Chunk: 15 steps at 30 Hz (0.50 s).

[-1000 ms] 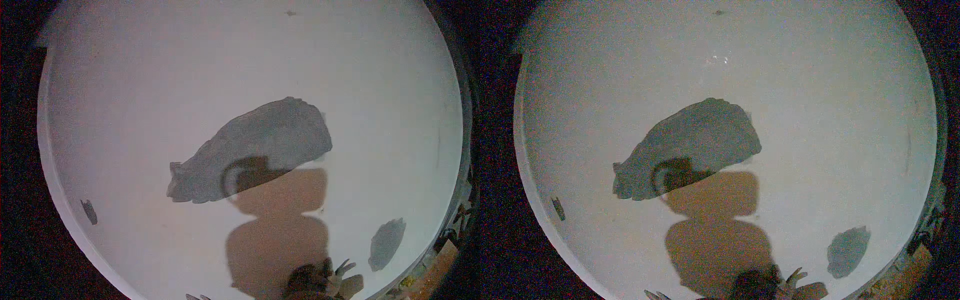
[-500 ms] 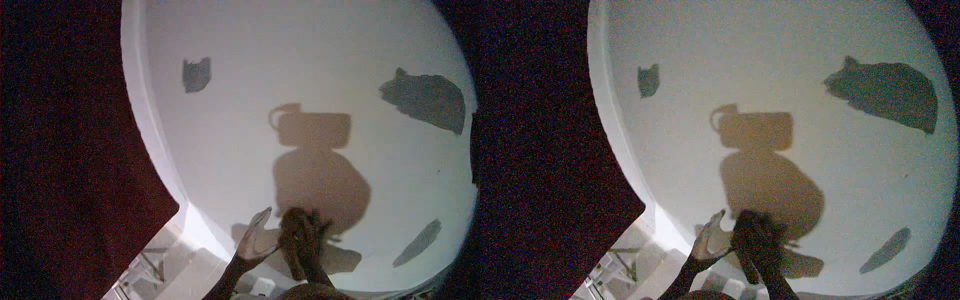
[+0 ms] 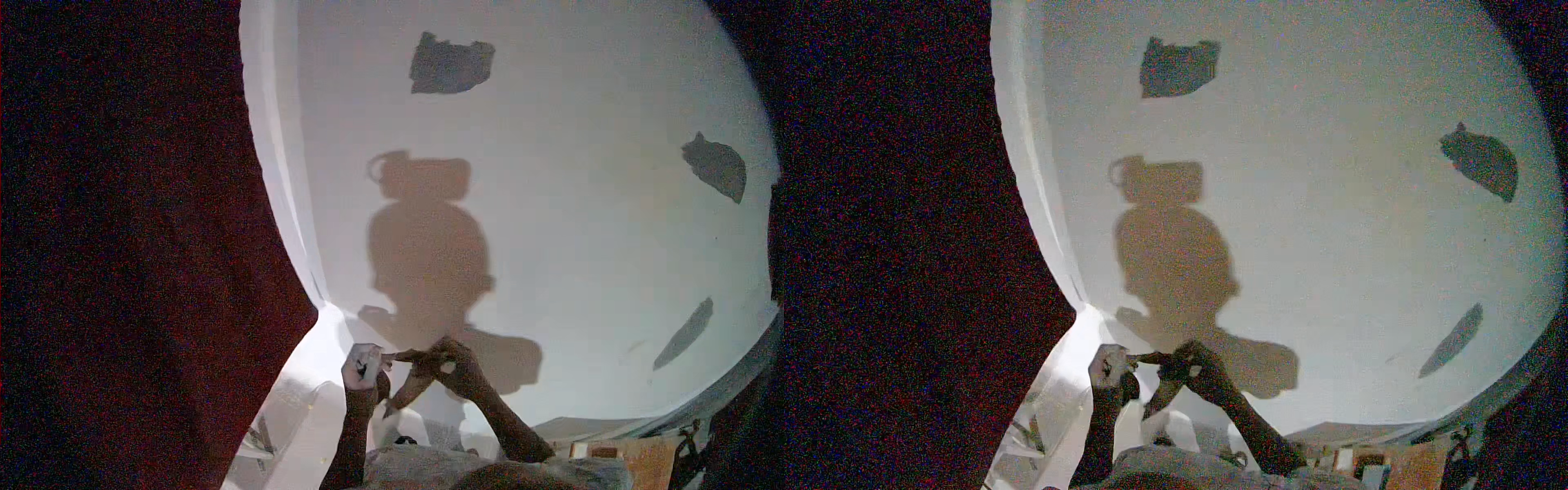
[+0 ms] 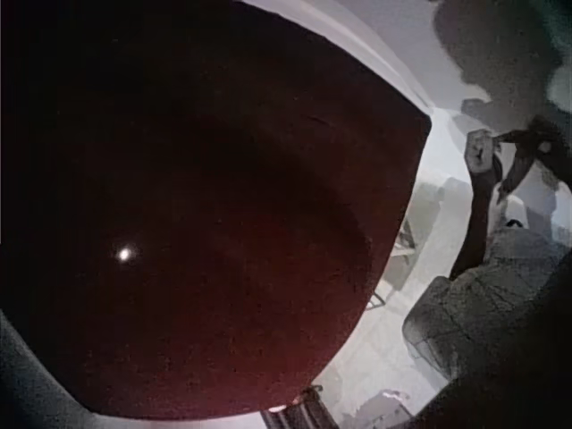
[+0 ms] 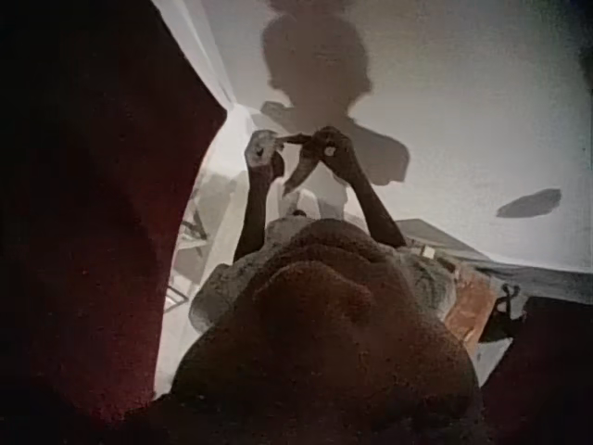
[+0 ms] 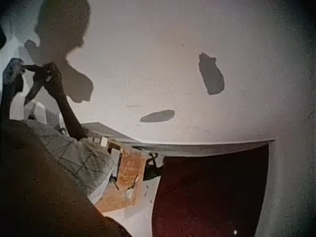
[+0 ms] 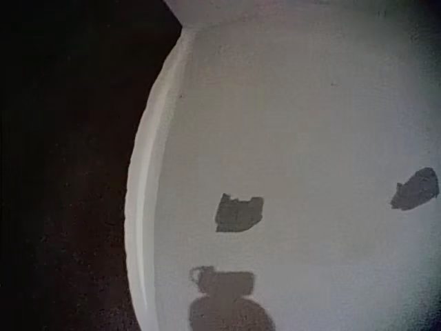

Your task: Applying wall putty to fill imperfections and then sanding the area smooth.

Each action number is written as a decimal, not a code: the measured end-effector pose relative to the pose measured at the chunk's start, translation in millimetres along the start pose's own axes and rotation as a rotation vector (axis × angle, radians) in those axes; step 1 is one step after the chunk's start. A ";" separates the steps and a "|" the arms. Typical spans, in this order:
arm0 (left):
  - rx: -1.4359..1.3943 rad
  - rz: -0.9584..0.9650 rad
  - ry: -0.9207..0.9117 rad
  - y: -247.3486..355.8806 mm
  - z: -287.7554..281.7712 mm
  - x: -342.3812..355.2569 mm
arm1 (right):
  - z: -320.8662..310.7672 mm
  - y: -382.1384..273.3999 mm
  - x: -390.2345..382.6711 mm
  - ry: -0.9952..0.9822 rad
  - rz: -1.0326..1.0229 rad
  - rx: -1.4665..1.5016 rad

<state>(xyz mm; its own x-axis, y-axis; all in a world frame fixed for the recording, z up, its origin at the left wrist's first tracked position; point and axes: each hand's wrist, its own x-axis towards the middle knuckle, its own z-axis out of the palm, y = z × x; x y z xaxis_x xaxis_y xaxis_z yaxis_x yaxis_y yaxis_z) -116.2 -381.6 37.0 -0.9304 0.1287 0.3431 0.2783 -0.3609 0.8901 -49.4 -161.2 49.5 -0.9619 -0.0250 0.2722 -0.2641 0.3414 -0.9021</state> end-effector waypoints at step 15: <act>0.180 -0.220 -0.195 82.3 -19.9 85.0 | 22.0 -43.0 150.3 -0.441 0.024 0.058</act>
<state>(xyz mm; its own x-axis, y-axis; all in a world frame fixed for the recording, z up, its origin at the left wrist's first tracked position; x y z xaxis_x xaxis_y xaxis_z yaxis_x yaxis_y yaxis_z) -177.2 -418.8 133.4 -0.9147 0.3655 0.1726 0.1299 -0.1386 0.9818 -184.2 -200.2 121.9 -0.9027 -0.4200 0.0935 -0.2328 0.2940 -0.9270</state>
